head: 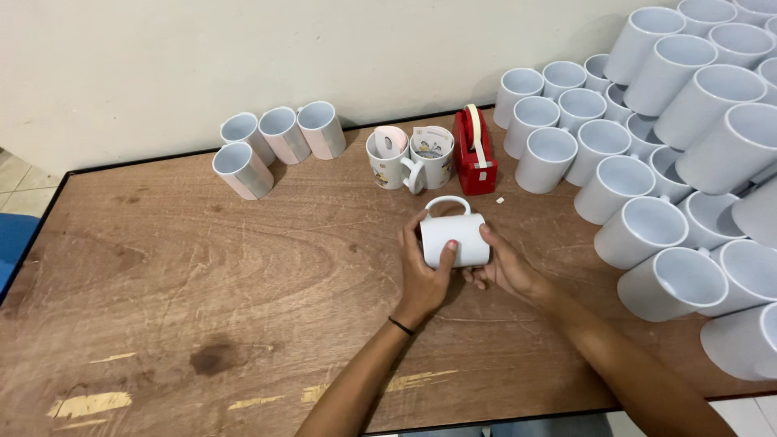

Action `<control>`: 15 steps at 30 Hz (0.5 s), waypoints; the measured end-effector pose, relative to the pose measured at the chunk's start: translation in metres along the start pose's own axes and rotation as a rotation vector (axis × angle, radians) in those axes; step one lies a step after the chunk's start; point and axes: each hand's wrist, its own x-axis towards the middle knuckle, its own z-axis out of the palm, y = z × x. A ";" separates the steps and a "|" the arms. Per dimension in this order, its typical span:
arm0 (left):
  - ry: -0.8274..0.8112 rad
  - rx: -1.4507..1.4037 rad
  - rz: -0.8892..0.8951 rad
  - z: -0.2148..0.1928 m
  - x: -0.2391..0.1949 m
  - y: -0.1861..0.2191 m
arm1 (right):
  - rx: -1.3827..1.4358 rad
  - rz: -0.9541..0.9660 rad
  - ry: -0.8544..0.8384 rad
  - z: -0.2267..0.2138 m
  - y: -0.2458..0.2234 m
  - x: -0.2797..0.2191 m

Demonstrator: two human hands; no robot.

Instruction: The person picks up a white mug and applies a strip of white tape to its exterior surface. They smooth the tape down with their fingers and rotate the mug to ensure it is properly aligned. The person repeats this process with a second mug, applying tape and smoothing it out before placing the finished mugs aside.

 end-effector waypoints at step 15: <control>0.175 -0.213 -0.010 0.010 -0.005 -0.030 | -0.541 -0.128 0.366 -0.003 -0.039 0.021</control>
